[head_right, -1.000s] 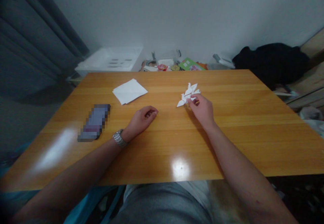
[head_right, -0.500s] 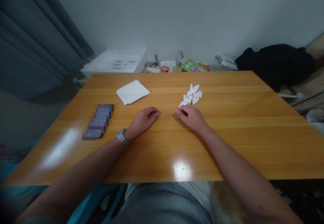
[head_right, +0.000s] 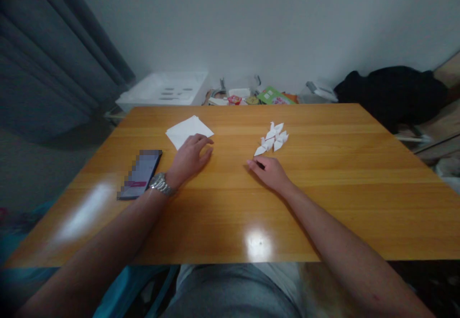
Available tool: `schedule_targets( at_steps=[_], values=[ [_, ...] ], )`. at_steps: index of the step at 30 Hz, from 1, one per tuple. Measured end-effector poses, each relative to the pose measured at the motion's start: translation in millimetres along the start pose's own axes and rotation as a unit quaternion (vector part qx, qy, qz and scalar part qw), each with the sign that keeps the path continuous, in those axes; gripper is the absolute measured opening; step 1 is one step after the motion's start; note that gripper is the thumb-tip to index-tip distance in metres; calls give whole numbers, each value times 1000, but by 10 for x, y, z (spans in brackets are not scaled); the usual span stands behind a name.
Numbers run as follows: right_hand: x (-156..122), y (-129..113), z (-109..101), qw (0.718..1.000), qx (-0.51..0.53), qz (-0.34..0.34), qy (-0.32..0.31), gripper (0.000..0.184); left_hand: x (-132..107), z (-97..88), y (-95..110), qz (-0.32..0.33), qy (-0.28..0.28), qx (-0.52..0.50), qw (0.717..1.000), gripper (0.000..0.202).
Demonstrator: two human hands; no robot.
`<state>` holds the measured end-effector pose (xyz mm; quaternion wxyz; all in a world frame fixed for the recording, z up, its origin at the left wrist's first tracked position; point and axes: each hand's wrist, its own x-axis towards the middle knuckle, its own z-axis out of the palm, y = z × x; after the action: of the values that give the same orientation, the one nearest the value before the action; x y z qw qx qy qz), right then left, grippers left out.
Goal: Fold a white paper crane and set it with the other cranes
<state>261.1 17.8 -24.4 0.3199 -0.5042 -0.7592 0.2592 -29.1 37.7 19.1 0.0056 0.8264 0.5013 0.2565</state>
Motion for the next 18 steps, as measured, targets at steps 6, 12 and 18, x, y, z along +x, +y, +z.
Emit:
schedule_targets(
  at_steps=[6, 12, 18],
  values=[
    [-4, 15, 0, 1000, 4, 5, -4, 46, 81, -103, -458, -17, -58, 98, 993, 20],
    [-2, -11, -10, 1000, 11, 3, -8, 45, 33, -167, -700, -62, -116, 92, 987, 26],
    [1, -16, -13, 1000, 13, -5, -8, 45, 35, -209, -752, -92, -100, 88, 987, 35]
  ],
)
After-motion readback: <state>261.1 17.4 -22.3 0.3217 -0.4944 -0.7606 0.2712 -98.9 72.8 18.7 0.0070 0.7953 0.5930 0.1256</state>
